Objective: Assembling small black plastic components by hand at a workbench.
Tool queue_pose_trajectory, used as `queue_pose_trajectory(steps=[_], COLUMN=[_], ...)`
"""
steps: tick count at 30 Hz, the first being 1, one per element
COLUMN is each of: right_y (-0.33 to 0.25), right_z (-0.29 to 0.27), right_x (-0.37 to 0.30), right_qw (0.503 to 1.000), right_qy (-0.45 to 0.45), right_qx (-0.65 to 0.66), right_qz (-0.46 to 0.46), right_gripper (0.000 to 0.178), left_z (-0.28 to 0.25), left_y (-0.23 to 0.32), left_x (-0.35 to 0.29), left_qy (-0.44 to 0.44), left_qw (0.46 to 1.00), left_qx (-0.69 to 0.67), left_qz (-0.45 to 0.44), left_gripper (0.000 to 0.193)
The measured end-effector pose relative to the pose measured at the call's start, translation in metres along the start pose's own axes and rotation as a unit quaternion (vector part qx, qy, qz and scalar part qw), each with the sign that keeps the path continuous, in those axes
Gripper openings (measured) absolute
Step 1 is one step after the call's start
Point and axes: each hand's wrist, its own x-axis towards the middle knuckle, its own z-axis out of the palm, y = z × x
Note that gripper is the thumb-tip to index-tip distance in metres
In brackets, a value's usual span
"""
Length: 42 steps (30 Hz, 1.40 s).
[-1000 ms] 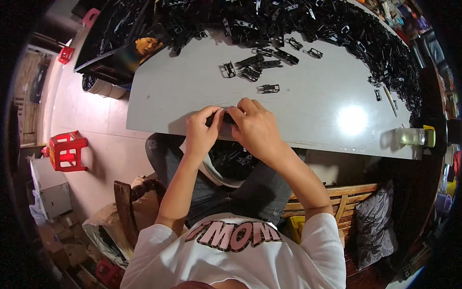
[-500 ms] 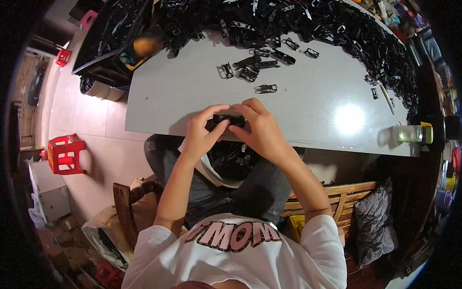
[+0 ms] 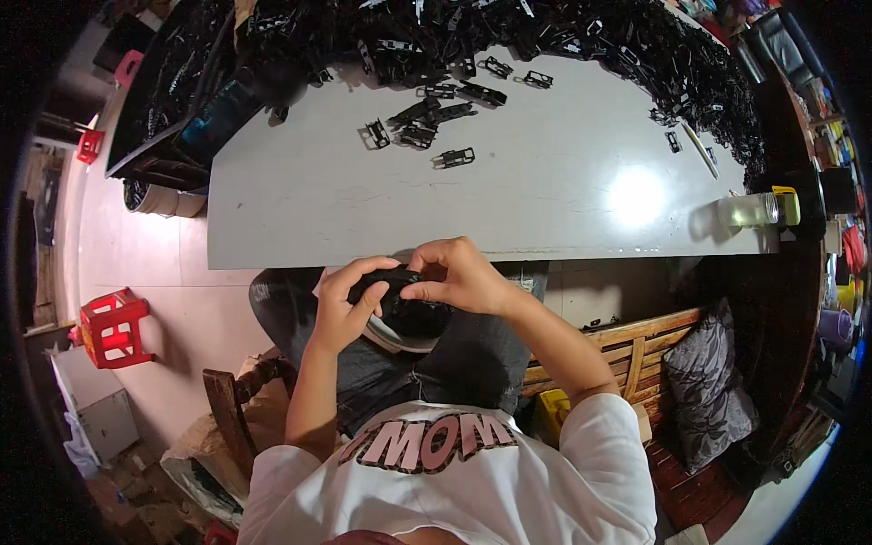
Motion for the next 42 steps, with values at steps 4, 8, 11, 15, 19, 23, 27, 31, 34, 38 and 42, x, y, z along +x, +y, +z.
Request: queue_pose_trajectory(steps=[4,8,11,15,19,23,27,31,34,38,42], right_y=[0.013,0.015,0.013,-0.008,-0.016,0.004,-0.002,-0.012,0.001,0.006,0.001], right_z=[0.007,0.019,0.022,-0.002,-0.037,-0.058,-0.054,-0.090,-0.143,-0.201,-0.249], right_x=[0.000,-0.006,-0.007,-0.002,0.026,0.039,0.038,0.053,0.069,0.095,0.126], right_qw=[0.993,0.988,0.980,0.966,0.873,0.809,0.834,0.854,0.793,0.708,0.636], right_qy=[-0.028,-0.020,-0.002,0.003,0.320,0.360,0.271,0.322,0.416,0.476,0.485], right_qx=[0.112,0.151,0.201,-0.217,-0.332,-0.437,-0.446,-0.382,-0.413,-0.490,-0.585], right_qz=[-0.002,-0.019,0.005,-0.140,-0.159,-0.156,-0.180,-0.145,-0.168,-0.179,-0.131], right_gripper=[0.022,0.024,0.027,0.026,0.023,0.022,0.019,0.017,0.017,0.020,0.037], left_z=[0.000,-0.003,-0.002,0.002,0.000,0.000,-0.007,-0.013,-0.016,-0.019,-0.013], left_y=[0.004,0.007,0.004,-0.010,-0.006,-0.010,-0.005,0.003,0.006,-0.005,-0.019], left_x=[-0.004,-0.010,-0.011,-0.013,-0.012,-0.008,-0.006,0.008,0.022,0.039,0.057], left_qy=[0.009,-0.020,-0.016,-0.004,0.014,0.018,0.036,0.047,0.077,0.091,0.137], left_qw=[0.999,0.998,0.997,0.986,0.970,0.943,0.943,0.931,0.919,0.970,0.986], left_qx=[0.027,0.052,0.068,0.122,0.238,0.301,0.301,0.315,0.336,0.208,0.097], left_qz=[0.033,0.036,0.045,0.109,0.038,0.143,0.135,0.176,0.190,0.084,-0.015], left_gripper=[0.022,0.022,0.021,0.022,0.031,0.035,0.022,0.017,0.013,0.011,0.014])
